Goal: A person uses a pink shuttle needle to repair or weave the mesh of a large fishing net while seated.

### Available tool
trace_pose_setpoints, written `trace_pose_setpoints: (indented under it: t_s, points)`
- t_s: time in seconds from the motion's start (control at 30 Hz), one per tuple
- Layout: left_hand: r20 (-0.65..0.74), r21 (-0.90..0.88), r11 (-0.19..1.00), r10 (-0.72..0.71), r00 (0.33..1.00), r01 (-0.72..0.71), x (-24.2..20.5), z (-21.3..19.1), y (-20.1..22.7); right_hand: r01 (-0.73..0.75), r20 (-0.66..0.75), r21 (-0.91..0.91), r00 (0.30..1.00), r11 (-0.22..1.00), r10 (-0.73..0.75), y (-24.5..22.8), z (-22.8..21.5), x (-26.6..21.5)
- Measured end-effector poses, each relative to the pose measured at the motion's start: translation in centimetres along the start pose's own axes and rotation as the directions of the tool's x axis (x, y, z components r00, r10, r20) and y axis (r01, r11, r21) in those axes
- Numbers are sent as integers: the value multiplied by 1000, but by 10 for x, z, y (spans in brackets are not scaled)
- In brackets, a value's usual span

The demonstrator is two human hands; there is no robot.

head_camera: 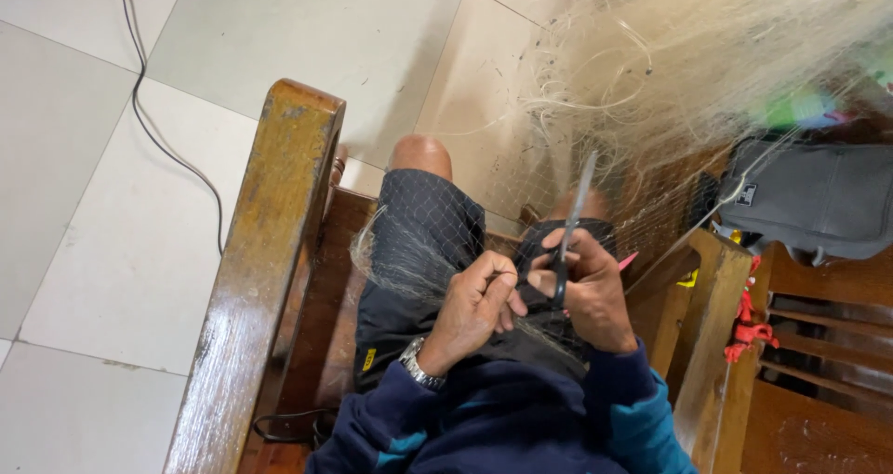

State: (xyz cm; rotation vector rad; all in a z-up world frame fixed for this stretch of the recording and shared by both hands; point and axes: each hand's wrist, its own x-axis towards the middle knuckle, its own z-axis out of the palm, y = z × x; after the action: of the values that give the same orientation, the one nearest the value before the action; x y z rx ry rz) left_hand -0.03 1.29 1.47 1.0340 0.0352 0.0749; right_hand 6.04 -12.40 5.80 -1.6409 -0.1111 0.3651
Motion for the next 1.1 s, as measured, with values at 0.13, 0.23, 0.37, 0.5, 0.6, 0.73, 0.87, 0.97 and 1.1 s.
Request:
trace_pose_setpoints:
  t_s: [0.13, 0.23, 0.37, 0.5, 0.6, 0.73, 0.87, 0.97, 1.1]
  points:
    - [-34, 8, 1000, -23, 999, 24, 1, -1, 2, -52, -62, 121, 996, 991, 60, 3, -1, 6]
    - [-69, 43, 998, -32, 997, 35, 5, -4, 1, -74, -90, 203, 992, 976, 94, 2, -1, 9]
    - [-62, 143, 988, -41, 997, 50, 5, -3, 10, -52, -111, 162, 991, 985, 70, -3, -1, 9]
    - [-65, 65, 985, -154, 986, 158, 4, -1, 18, -25, -96, 163, 995, 986, 41, 0, -6, 10]
    - [-60, 61, 986, -154, 986, 158, 5, -1, 19, -21, -105, 144, 994, 989, 37, 2, -10, 11]
    - [-67, 75, 988, -131, 989, 136, 8, -1, 18, -15, -94, 126, 995, 992, 27, 1, -9, 13]
    - [-46, 91, 985, -142, 989, 145, 10, -2, 19, -38, -68, 90, 997, 995, 44, -5, -3, 13]
    - [-9, 68, 987, -146, 989, 146, 12, -4, 27, -28, -43, 40, 999, 999, 30, -8, -1, 13]
    - [-20, 72, 990, -118, 993, 119, 14, -6, 23, -10, 1, -80, 1000, 997, 10, -10, -1, 14]
